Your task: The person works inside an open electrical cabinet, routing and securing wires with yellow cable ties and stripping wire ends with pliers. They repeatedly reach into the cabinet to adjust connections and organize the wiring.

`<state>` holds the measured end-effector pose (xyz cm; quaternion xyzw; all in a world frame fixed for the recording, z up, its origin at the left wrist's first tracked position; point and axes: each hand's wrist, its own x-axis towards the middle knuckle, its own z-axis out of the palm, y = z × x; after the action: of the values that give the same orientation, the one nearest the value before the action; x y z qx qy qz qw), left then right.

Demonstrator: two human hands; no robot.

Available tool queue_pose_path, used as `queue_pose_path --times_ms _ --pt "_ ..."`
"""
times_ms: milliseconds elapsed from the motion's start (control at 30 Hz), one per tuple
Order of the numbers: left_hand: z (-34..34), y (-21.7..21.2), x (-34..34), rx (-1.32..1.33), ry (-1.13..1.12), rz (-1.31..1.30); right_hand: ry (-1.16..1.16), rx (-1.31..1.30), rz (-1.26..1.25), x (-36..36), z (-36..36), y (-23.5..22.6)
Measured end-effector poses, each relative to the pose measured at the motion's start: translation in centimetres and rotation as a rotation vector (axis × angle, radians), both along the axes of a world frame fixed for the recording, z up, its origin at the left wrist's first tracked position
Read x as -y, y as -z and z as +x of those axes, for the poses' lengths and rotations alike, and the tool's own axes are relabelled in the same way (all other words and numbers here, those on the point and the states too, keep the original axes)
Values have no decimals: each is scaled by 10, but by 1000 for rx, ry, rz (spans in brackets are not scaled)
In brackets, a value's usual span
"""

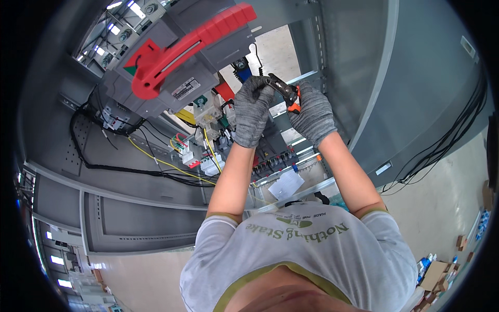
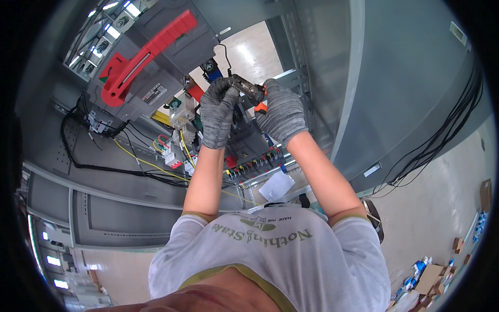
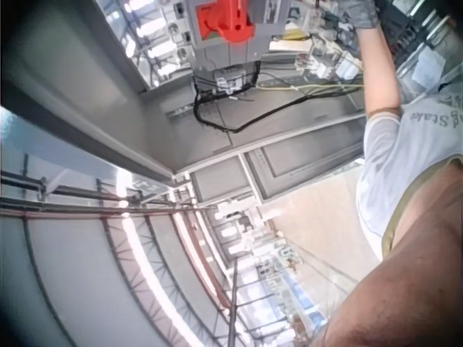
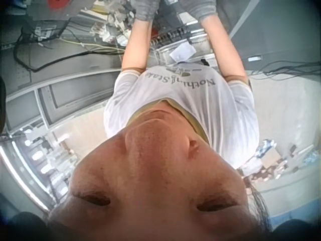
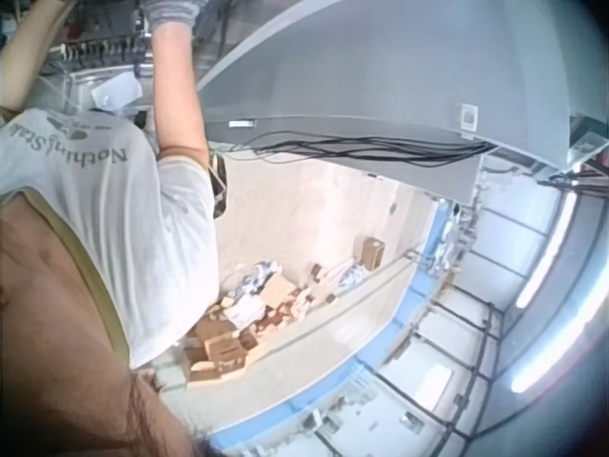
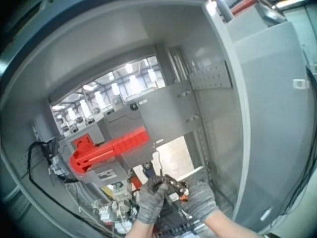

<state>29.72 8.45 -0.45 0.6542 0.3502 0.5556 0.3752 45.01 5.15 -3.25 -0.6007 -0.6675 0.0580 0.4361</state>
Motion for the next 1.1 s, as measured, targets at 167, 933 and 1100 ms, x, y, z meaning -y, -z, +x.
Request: queue_pose_path --times_ms 167,933,1100 --pt "-5 -1 -5 37 91 -36 65 9 11 3 -8 -4" --pt "-13 0 -21 -54 222 -10 207 40 -37 15 -22 -6" --pt "-11 4 -28 -102 168 57 123 -18 -76 7 -18 3"
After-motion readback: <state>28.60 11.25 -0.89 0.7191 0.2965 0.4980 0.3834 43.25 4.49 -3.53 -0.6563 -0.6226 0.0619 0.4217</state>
